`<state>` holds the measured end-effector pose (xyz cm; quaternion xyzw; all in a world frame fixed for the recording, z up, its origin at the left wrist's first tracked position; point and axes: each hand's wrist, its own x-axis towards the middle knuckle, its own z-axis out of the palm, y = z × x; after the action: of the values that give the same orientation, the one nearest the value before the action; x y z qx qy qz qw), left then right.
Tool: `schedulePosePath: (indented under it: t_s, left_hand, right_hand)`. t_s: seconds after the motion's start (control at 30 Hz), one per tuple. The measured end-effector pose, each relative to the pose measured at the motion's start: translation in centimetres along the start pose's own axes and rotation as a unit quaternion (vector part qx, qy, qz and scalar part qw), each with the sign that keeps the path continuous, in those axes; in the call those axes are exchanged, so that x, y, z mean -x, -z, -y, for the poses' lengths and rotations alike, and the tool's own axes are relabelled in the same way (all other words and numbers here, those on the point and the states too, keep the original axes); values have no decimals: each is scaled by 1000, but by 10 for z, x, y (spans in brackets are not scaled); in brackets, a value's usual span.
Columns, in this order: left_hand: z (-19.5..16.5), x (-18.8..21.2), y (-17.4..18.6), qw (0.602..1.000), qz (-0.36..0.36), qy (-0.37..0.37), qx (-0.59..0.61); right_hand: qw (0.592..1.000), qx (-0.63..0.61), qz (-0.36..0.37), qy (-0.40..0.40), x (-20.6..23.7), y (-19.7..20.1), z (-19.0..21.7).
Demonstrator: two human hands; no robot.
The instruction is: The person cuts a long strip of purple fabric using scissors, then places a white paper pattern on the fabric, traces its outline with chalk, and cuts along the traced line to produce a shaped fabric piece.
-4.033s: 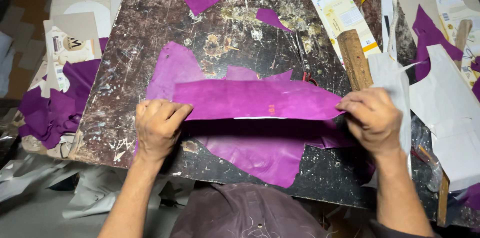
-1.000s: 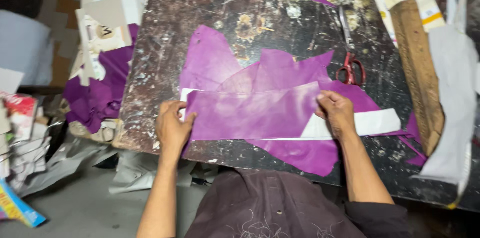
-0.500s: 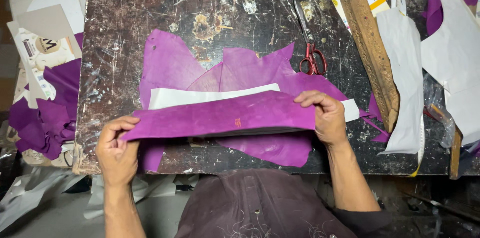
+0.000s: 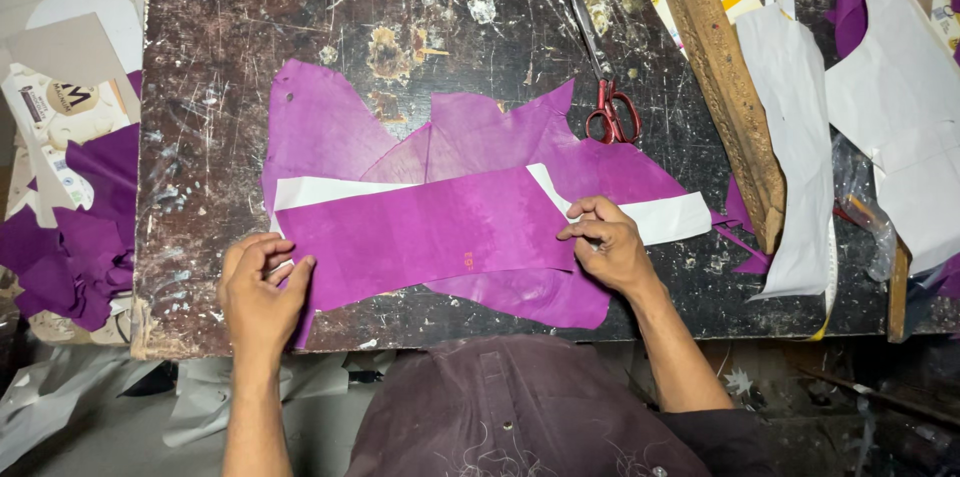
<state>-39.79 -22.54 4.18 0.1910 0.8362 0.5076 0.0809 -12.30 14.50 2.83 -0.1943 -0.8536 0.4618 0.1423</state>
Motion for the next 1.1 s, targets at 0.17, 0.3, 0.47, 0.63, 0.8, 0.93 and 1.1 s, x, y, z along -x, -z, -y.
schedulePosePath:
  t_s: [0.17,0.3,0.47,0.63,0.8,0.93,1.1]
  left_hand:
    - [-7,-6,-9,998,-53,-19,3]
    - [-4,-18,-2,994,-89,-7,-62]
    - [-3,-36,0,984,-112,-34,-132]
    - [-6,-47,2,982,-92,-6,-163]
    - [-5,-51,4,987,-85,-13,-133]
    - [1,-52,6,975,-95,-28,-197]
    - [10,-51,7,977,-93,-15,-189]
  right_hand:
    - [999,42,31,-1,-2,3,12]
    - [996,73,46,1,-7,-5,21]
    - [991,117,71,6,-9,-4,29]
    - [991,111,70,34,-8,-2,34]
    - [991,113,70,11,-8,-4,37]
    - [991,108,70,20,-7,-4,37]
    - [994,84,62,-10,-5,-5,34]
